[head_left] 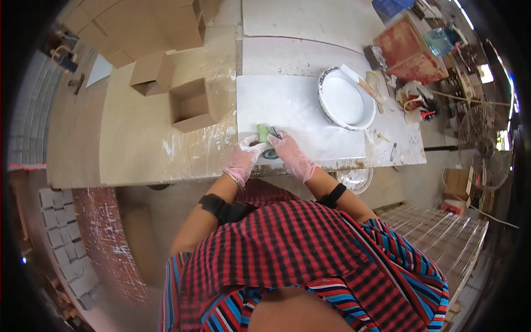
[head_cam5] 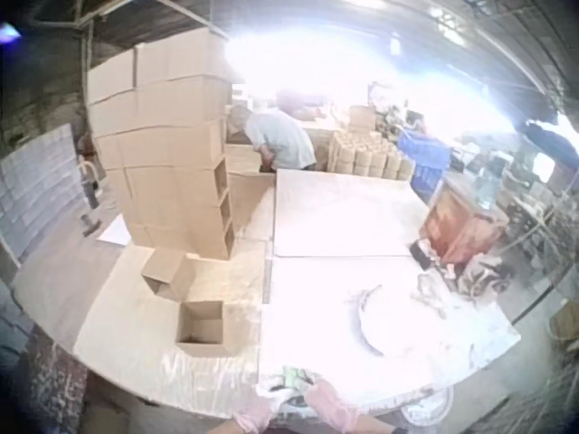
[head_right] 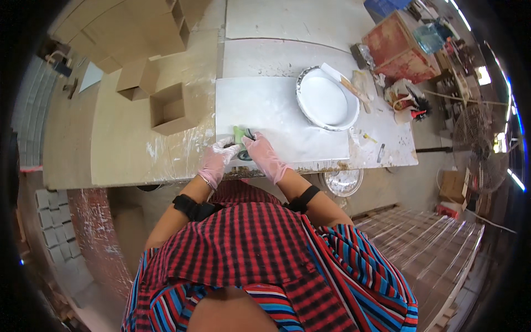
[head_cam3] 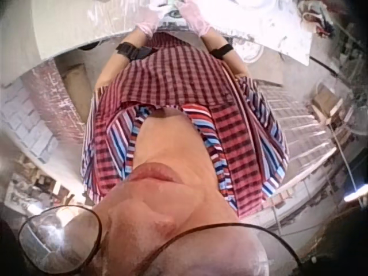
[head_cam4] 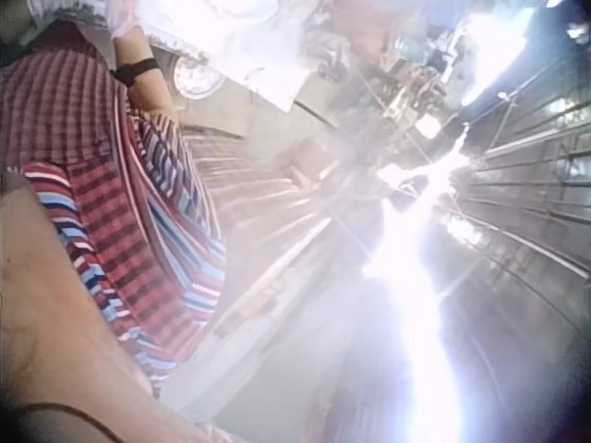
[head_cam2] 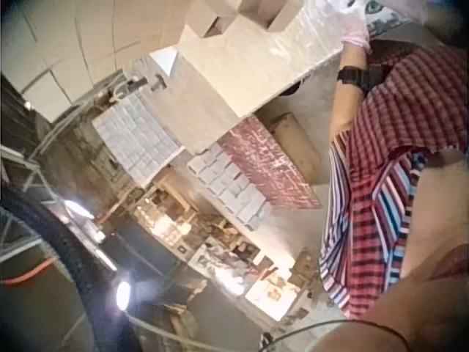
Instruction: The person wipes the sides of a box with a sponge, picks up a sprayer to apply liquid to the sponge, and continues wiping the boxes.
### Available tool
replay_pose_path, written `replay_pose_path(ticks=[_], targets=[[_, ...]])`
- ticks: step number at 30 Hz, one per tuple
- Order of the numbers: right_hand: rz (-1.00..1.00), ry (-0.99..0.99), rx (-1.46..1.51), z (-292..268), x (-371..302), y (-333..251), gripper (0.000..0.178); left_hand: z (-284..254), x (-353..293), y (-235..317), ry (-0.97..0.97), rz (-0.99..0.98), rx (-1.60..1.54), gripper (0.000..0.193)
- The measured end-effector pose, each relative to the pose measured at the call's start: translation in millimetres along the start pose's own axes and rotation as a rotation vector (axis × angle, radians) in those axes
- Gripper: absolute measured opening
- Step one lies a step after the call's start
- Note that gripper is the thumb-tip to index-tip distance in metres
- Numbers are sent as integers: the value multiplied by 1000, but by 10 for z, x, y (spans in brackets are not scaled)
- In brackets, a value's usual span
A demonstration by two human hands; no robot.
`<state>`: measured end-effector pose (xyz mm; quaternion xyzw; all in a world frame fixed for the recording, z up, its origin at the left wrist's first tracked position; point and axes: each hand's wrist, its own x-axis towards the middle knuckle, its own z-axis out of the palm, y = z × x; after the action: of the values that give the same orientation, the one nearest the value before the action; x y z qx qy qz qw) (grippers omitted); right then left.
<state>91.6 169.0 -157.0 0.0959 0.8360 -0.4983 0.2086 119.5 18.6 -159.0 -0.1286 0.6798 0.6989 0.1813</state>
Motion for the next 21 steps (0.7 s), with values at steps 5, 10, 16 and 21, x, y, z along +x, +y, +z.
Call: replay_pose_path(ticks=[5, 10, 16, 21], targets=[[66, -71, 363, -125, 64, -232, 48, 33, 222, 245, -141, 294, 514, 30], [107, -142, 879, -217, 296, -315, 44, -193, 338, 699, -342, -41, -269, 37], [-287, 201, -179, -392, 405, -382, 54, -1009, 238, 1118, 61, 716, 726, 42], [-250, 73, -675, -275, 399, -481, 50, -1409, 348, 950, 166, 374, 1521, 41]])
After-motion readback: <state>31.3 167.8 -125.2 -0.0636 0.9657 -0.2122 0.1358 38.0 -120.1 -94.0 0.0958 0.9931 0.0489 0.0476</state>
